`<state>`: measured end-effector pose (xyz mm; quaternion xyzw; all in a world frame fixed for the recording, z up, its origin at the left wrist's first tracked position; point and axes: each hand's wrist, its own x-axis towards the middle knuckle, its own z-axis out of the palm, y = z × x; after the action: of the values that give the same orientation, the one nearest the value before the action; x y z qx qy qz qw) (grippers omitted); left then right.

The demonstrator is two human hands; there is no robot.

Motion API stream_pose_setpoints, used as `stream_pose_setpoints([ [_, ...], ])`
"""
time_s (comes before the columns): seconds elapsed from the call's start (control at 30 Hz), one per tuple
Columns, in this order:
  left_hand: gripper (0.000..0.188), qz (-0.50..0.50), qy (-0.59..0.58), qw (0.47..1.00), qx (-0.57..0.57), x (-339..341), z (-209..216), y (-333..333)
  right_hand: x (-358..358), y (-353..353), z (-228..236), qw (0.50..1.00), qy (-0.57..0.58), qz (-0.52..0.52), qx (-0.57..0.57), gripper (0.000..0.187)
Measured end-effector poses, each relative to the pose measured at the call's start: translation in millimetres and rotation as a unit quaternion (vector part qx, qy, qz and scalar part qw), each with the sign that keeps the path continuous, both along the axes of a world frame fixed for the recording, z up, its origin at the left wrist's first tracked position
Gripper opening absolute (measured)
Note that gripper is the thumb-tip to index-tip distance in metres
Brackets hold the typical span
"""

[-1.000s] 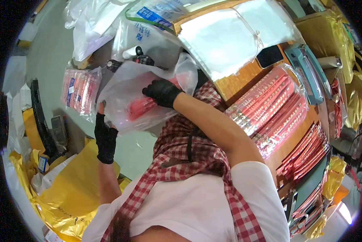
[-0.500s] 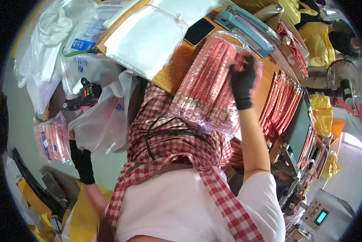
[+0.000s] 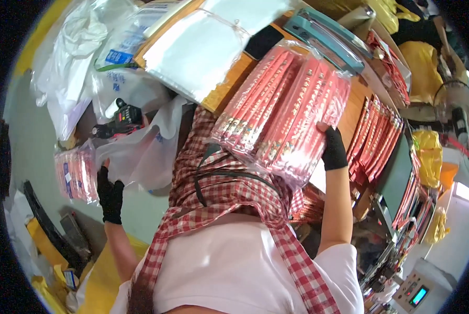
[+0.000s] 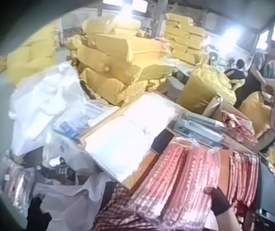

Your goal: Packaging bundles of red items into plastic bags and operating production machinery.

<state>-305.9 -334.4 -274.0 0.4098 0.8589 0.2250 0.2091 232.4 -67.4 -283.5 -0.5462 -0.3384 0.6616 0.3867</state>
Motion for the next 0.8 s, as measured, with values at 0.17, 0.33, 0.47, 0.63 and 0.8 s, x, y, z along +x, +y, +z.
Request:
stream_pose_setpoints([
  [0.17,0.073,-0.045,0.038,0.997,0.047,-6.4,-17.6,-11.7,-84.5,-6.8,55.5,0.993,0.056,0.066,0.085,0.069],
  [0.33,0.077,-0.012,-0.008,0.996,0.091,0.8,-11.1,-0.8,-248.1,-27.4,83.6,0.948,0.109,0.251,0.163,0.058],
  [0.47,0.068,-0.116,0.117,0.984,-0.069,-29.8,-64.2,-65.0,-362.9,-65.7,17.2,0.788,0.136,0.455,0.391,0.065],
  [0.63,0.074,0.077,-0.253,0.944,0.198,16.0,-9.1,-46.5,-447.7,-64.6,-105.7,0.638,-0.067,0.527,0.558,0.039],
  [0.8,0.085,0.039,-0.046,0.99,0.124,4.5,21.5,-17.0,-450.3,-38.0,-125.5,0.747,-0.045,0.635,0.191,0.038],
])
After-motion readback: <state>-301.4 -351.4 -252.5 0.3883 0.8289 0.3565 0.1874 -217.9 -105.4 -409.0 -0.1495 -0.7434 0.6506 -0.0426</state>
